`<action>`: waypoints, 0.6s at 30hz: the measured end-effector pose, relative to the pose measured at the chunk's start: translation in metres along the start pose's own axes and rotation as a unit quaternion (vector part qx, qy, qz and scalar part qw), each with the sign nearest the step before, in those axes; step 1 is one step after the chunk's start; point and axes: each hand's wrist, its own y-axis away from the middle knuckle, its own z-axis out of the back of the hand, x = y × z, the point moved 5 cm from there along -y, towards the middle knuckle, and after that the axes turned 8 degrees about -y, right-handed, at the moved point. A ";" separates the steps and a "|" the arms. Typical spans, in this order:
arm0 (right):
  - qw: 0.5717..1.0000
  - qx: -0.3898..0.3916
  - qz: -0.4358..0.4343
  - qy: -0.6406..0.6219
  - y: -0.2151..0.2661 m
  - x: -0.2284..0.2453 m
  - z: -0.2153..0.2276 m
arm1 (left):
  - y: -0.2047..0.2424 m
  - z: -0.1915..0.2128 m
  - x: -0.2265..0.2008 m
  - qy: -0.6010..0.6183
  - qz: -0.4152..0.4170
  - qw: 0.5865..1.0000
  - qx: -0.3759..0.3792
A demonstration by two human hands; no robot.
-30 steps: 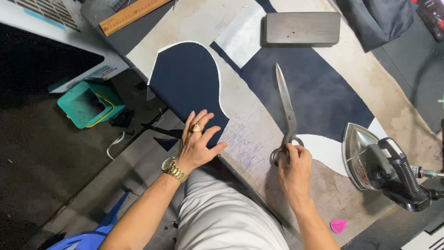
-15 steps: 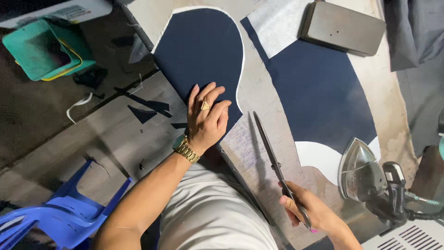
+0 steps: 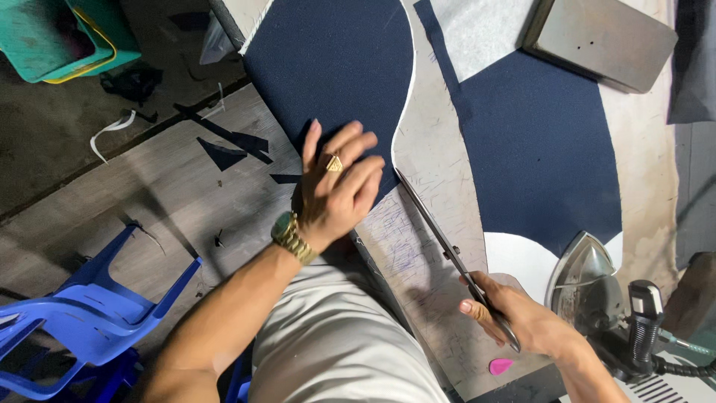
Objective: The person irons pieces of dark fabric using a steam iron, cuts around the edges of a fabric panel with shears, and marks the fabric using a ruler, pen, and tailor's chalk.
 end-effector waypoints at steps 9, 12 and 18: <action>0.999 0.018 0.024 0.011 -0.008 -0.013 0.004 | 0.000 0.046 -0.012 0.176 0.031 0.984 -0.014; 0.999 0.010 0.029 -0.020 -0.005 -0.014 0.008 | 0.009 0.051 -0.011 0.175 0.041 0.984 -0.002; 1.000 -0.002 -0.029 -0.008 -0.004 -0.016 0.005 | 0.028 0.052 0.001 0.165 0.068 0.984 0.012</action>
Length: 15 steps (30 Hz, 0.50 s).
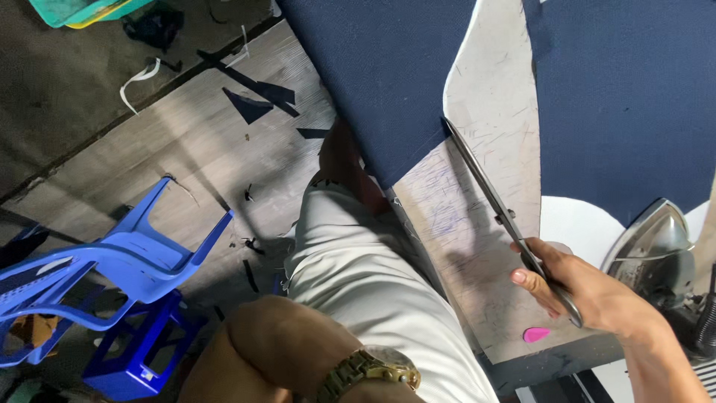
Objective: The person irons pieces of dark fabric using a steam iron, cuts around the edges of a fabric panel with shears, and marks the fabric using a ruler, pen, and tailor's chalk.
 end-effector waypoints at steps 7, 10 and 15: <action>1.000 -0.007 0.013 0.015 -0.004 0.001 -0.004 | -0.013 0.004 0.000 -0.004 0.005 1.000 -0.022; 0.999 -0.021 0.011 0.042 -0.005 0.004 -0.003 | -0.021 0.001 0.001 -0.002 0.007 0.999 -0.032; 0.996 -0.021 -0.022 0.078 -0.003 0.009 -0.007 | -0.041 -0.010 0.002 0.009 -0.002 0.999 -0.049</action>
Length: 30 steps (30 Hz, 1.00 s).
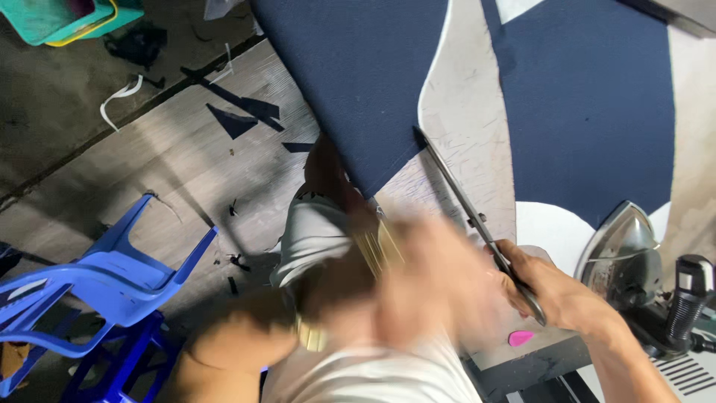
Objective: The person irons pieces of dark fabric using a steam iron, cuts around the edges of a fabric panel with shears, and marks the fabric using a ruler, pen, and tailor's chalk.
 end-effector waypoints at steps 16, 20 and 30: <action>0.997 0.001 -0.067 -0.030 -0.003 0.000 -0.016 | -0.004 -0.041 0.039 -0.072 -0.027 0.997 -0.016; 0.997 0.003 -0.022 -0.073 -0.005 0.003 -0.022 | -0.005 -0.041 0.037 -0.094 -0.036 0.995 -0.017; 0.982 0.015 0.003 -0.186 -0.011 -0.003 -0.047 | -0.007 -0.041 0.034 -0.107 -0.050 0.993 -0.021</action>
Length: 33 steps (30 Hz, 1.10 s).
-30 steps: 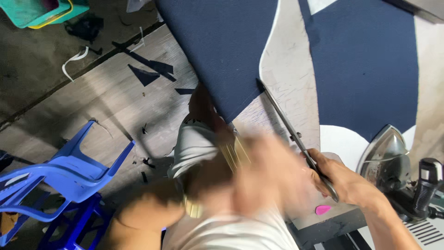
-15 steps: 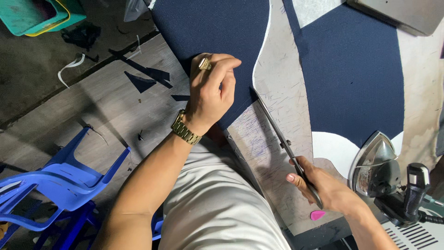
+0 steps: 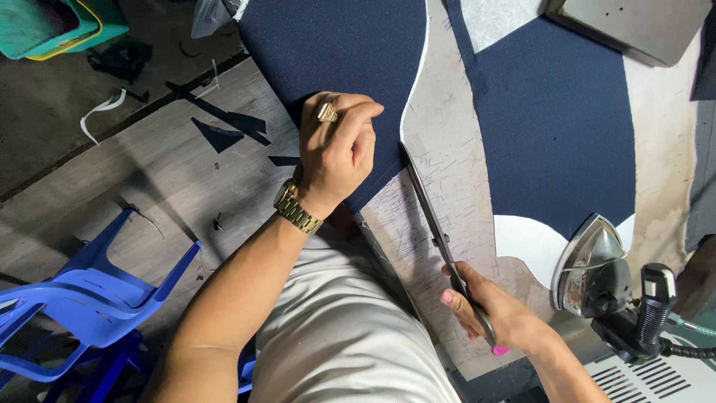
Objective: The person irons pieces of dark fabric using a steam iron, cuts around the edges of a fabric panel with shears, and marks the fabric using a ruler, pen, and tailor's chalk.
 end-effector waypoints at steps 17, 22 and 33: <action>0.994 -0.058 0.012 -0.088 -0.001 0.027 -0.047 | -0.002 0.002 0.000 0.005 -0.014 1.000 -0.006; 0.996 -0.075 0.012 -0.049 -0.004 0.039 -0.048 | -0.002 0.003 0.000 0.005 -0.012 1.000 -0.014; 0.986 -0.140 -0.077 -0.045 -0.018 0.048 -0.083 | -0.006 0.005 -0.001 0.010 -0.023 1.000 0.000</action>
